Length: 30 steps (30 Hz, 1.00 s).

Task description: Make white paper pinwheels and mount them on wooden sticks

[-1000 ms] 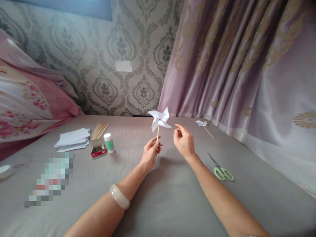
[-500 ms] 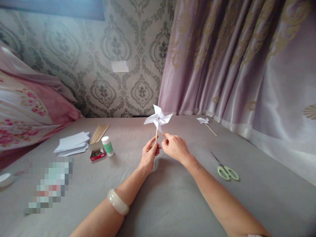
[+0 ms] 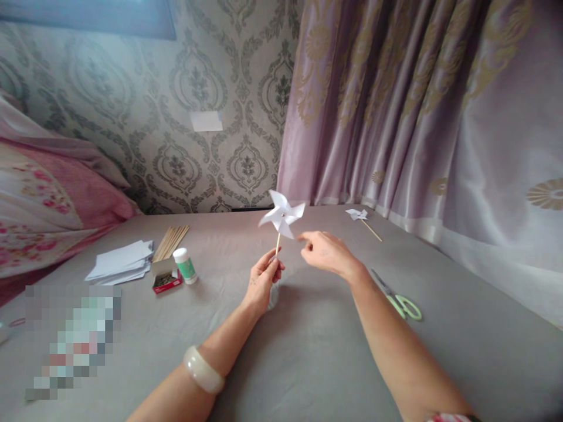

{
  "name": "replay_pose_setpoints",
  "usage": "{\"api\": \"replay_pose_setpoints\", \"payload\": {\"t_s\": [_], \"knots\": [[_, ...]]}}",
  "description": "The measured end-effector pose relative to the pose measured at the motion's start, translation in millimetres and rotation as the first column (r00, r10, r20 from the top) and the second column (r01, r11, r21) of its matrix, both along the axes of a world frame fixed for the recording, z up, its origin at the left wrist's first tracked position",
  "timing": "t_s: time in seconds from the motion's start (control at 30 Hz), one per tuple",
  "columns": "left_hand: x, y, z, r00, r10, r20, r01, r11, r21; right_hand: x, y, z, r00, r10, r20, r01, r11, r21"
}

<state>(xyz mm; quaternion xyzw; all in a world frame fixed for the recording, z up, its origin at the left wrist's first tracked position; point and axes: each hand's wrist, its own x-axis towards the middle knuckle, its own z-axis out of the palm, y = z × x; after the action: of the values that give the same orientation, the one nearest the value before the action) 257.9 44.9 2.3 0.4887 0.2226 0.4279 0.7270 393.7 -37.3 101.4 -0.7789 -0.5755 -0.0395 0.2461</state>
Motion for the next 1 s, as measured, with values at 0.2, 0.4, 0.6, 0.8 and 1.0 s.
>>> {"api": "replay_pose_setpoints", "payload": {"t_s": [0.2,0.4,0.6,0.8,1.0], "knots": [[0,0,0.7,1.000,0.001,-0.013,-0.001,1.000,-0.004,3,-2,5.4,0.996,0.001,-0.088,0.014,0.985,0.172],[0,-1,0.6,1.000,-0.019,-0.022,0.019,1.000,-0.003,7,9,0.7,0.984,-0.161,-0.073,0.175,0.940,0.292],[-1,0,-1.4,0.999,-0.021,-0.030,0.022,1.000,0.010,13,-2,-1.6,0.998,-0.058,0.005,0.058,0.988,-0.140],[0,1,-1.0,0.999,-0.021,-0.031,0.022,1.000,0.015,9,-7,7.6,0.983,0.101,-0.154,-0.107,0.994,-0.029],[0,0,-0.9,0.999,-0.015,-0.032,0.015,1.000,-0.004,0,2,9.6,0.968,-0.249,-0.016,0.246,0.943,0.222]]}}
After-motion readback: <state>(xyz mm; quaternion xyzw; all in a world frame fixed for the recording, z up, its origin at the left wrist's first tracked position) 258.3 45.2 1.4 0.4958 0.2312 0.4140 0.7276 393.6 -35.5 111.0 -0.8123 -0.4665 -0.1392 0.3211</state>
